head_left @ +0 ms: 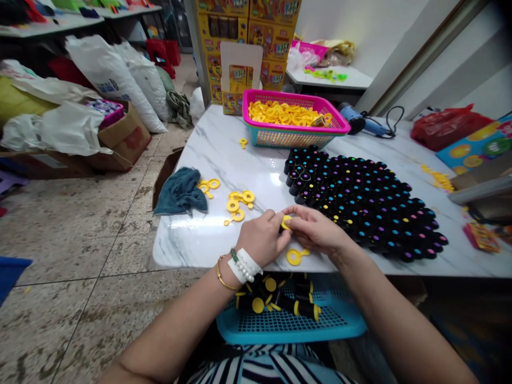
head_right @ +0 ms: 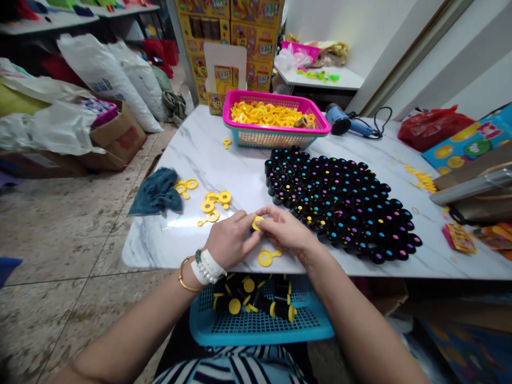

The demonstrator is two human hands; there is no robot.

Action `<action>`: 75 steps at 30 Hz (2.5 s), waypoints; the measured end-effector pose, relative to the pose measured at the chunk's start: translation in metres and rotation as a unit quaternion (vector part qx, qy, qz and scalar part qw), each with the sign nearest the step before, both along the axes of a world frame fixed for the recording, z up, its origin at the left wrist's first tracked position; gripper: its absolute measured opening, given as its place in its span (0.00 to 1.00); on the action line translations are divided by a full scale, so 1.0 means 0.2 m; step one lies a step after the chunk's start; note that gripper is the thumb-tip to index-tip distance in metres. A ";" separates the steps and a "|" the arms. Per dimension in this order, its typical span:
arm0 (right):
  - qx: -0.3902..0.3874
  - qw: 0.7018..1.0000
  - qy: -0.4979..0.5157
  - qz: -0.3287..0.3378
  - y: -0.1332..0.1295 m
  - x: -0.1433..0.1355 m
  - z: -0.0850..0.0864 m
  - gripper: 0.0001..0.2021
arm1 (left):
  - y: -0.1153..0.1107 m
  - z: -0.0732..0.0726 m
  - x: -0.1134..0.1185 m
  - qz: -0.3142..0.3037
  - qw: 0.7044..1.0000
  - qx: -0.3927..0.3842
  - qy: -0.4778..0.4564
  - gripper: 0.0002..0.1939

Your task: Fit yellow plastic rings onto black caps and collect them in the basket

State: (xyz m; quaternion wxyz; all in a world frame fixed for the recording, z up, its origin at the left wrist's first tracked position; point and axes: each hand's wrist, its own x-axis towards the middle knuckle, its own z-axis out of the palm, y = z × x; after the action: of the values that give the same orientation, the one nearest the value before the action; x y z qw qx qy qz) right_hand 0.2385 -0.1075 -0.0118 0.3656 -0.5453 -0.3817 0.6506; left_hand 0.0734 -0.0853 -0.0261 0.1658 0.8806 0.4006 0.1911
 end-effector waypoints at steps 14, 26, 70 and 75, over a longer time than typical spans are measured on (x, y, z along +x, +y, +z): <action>-0.009 1.000 -0.003 0.026 0.02 -0.01 -0.01 0.14 | 0.04 -0.04 0.00 -0.017 0.989 -0.068 -0.134 0.08; 0.153 0.965 -0.215 -0.016 -0.05 -0.07 -0.07 0.20 | 0.02 -0.03 -0.02 -0.013 0.998 -0.047 -0.051 0.13; 0.317 0.893 -0.315 -0.049 -0.25 0.07 -0.04 0.16 | -0.01 -0.04 0.01 0.044 0.987 -0.071 -0.138 0.12; 0.295 0.923 -0.245 -0.022 -0.17 0.05 0.02 0.15 | 0.00 -0.04 -0.03 0.016 0.984 -0.090 -0.155 0.12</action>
State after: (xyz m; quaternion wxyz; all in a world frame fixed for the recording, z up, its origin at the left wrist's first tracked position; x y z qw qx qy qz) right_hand 0.2484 -0.1423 -0.0070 0.4191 -0.5635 -0.6222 0.3460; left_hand 0.0678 -0.0850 -0.0341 0.3017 0.8154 0.3994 0.2907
